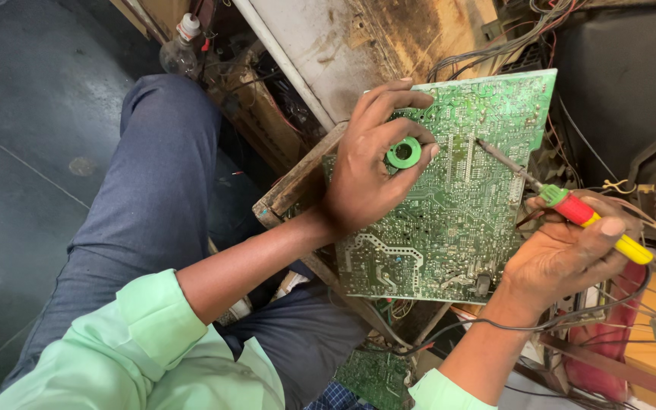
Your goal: The person sits on the floor holding a green circuit board, first touching points on the board with a red multimeter probe, then uses a soldering iron to solder joints on the board while holding a spool of solder wire in the other hand.
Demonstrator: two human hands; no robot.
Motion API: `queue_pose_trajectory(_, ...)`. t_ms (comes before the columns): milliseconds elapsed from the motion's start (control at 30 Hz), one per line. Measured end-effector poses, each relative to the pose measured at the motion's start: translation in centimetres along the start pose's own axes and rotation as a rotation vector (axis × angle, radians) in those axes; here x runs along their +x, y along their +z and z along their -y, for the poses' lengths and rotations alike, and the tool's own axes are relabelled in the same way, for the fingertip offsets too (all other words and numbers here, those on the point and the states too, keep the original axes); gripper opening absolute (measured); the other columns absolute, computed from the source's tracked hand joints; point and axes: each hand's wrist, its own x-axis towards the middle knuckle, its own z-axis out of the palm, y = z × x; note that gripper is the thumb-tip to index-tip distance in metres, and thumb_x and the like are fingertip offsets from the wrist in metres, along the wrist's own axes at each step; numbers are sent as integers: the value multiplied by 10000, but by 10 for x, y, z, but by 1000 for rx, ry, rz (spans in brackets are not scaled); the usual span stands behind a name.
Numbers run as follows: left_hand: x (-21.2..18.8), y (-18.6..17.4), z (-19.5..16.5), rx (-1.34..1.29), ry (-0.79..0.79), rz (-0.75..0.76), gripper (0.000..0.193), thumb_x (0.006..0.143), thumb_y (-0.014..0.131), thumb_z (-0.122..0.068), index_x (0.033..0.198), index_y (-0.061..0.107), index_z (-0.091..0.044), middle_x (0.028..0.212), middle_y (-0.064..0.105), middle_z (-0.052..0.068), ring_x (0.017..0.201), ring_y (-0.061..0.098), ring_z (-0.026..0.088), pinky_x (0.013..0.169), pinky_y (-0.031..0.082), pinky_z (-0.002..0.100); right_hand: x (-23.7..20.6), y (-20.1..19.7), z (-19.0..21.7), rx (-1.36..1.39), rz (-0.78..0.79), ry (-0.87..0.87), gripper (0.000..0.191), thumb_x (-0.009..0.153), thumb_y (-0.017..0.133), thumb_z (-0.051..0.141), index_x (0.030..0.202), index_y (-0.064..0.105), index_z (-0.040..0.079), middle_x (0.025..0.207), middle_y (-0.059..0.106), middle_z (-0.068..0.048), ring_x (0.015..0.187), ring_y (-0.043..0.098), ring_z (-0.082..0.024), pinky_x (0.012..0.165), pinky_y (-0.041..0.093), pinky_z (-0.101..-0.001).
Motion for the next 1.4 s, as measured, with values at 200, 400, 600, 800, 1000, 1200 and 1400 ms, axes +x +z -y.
queue_pose_trajectory(200, 1, 1, -1, 4, 4, -4, 90, 923, 779, -92, 971, 706, -72, 1347, 630, 96, 1474, 453, 327, 1235, 410, 473, 1, 1, 1, -21, 18, -9, 395, 1193, 590, 396, 1115, 493, 21, 1022, 561, -108, 871, 622, -196, 781, 627, -352)
queue_pose_trajectory(400, 1, 2, -2, 2, -5, -8, 90, 935, 784, -107, 968, 708, -73, 1347, 631, 84, 1480, 452, 319, 1233, 416, 466, 1, 3, 4, -46, 13, -19, 409, 1190, 595, 406, 1102, 496, 19, 1015, 556, -106, 864, 612, -185, 788, 637, -354)
queue_pose_trajectory(600, -1, 3, -1, 8, -15, -6, 84, 932, 783, -107, 960, 710, -76, 1344, 635, 82, 1477, 452, 320, 1235, 410, 468, 0, 4, 5, -21, 8, -13, 406, 1164, 600, 416, 1111, 510, 23, 1019, 565, -103, 862, 628, -186, 775, 637, -345)
queue_pose_trajectory(800, -1, 4, 0, 5, -7, -13, 89, 933, 783, -111, 963, 707, -77, 1340, 636, 83, 1477, 453, 319, 1243, 406, 466, 1, 0, 1, -67, -8, -34, 415, 1189, 593, 412, 1102, 508, 15, 1020, 556, -103, 868, 594, -169, 778, 583, -304)
queue_pose_trajectory(1000, -2, 2, 1, -21, 0, -11, 85, 949, 775, -106, 970, 699, -77, 1351, 635, 83, 1489, 453, 318, 1268, 390, 468, 1, 3, 4, -59, -2, -25, 416, 1170, 604, 429, 1066, 506, 38, 1004, 563, -82, 859, 603, -152, 778, 630, -302)
queue_pose_trajectory(1200, -2, -4, 0, -38, 2, 10, 74, 963, 762, -99, 964, 693, -74, 1358, 635, 85, 1502, 453, 315, 1280, 384, 467, 2, 4, 4, -61, -3, -39, 426, 1173, 612, 428, 1058, 502, 33, 998, 557, -84, 866, 591, -155, 792, 610, -295)
queue_pose_trajectory(1400, -3, -4, -1, -17, 10, 14, 58, 959, 755, -90, 954, 697, -82, 1364, 634, 92, 1500, 447, 322, 1283, 374, 474, 1, -1, 0, -69, -22, -57, 452, 1171, 605, 453, 1024, 491, 41, 1014, 545, -83, 866, 567, -149, 793, 587, -288)
